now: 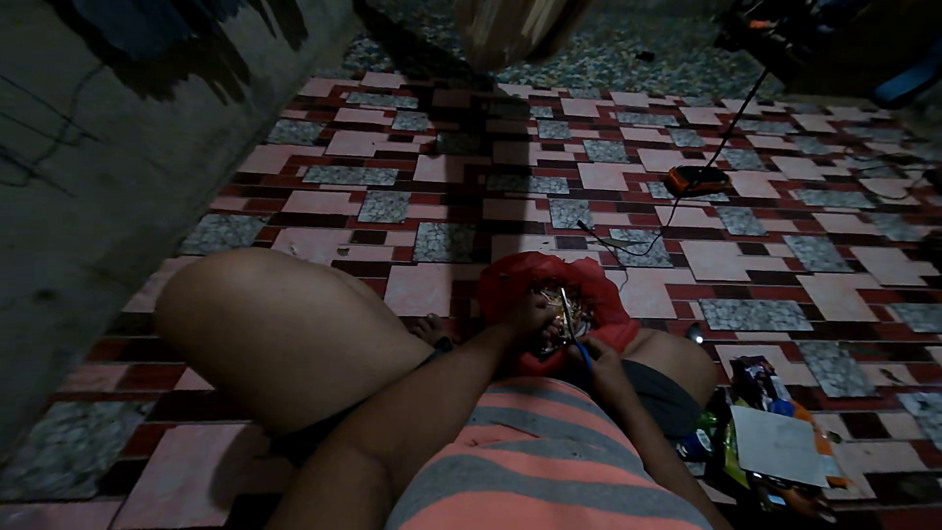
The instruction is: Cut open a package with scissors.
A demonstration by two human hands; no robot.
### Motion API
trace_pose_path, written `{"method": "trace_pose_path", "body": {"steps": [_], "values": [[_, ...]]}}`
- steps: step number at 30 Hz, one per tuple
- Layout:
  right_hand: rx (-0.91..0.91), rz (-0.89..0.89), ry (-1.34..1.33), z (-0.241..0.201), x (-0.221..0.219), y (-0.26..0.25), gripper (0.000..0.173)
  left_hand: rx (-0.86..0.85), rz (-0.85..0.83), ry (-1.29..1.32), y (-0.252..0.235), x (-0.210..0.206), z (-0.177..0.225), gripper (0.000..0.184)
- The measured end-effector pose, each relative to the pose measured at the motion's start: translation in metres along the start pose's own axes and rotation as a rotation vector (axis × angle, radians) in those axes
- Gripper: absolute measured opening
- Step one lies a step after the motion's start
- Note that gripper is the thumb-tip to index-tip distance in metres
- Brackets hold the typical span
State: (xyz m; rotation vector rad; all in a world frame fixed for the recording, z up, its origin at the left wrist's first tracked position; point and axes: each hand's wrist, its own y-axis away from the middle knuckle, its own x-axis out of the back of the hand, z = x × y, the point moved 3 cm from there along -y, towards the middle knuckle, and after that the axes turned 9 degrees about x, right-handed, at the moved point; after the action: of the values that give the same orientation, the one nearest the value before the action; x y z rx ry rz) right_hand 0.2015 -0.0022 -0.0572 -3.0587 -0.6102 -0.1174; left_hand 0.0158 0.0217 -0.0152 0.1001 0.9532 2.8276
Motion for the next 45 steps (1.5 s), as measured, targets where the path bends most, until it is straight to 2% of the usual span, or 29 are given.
{"method": "trace_pose_path", "body": {"steps": [4,10,22,28,31,38,45], "values": [[-0.075,-0.044,-0.015,-0.0043,-0.0002,0.0008,0.028,-0.037,0.035,0.006,-0.0041,0.0049,0.0005,0.026],[-0.046,-0.082,-0.023,-0.0025,-0.0009,0.0006,0.027,-0.012,0.033,0.041,-0.003,0.0053,0.0008,0.021],[0.053,-0.027,0.012,0.0044,0.0031,0.0,0.018,0.017,0.009,0.034,-0.0071,0.0058,-0.0008,0.02],[0.014,-0.003,-0.01,-0.0003,-0.0003,0.0022,0.016,0.024,0.048,-0.028,-0.0073,0.0102,-0.0017,0.025],[-0.017,-0.017,0.018,-0.0031,-0.0001,0.0021,0.02,0.016,-0.002,-0.068,-0.0053,0.0074,-0.0016,0.023],[0.015,0.023,0.023,0.0008,0.002,0.0009,0.016,0.009,-0.024,-0.01,-0.0039,0.0049,-0.0005,0.017],[-0.003,0.025,-0.009,0.0006,0.0014,0.0017,0.014,0.008,-0.028,0.052,-0.0035,0.0045,0.0004,0.018]]}}
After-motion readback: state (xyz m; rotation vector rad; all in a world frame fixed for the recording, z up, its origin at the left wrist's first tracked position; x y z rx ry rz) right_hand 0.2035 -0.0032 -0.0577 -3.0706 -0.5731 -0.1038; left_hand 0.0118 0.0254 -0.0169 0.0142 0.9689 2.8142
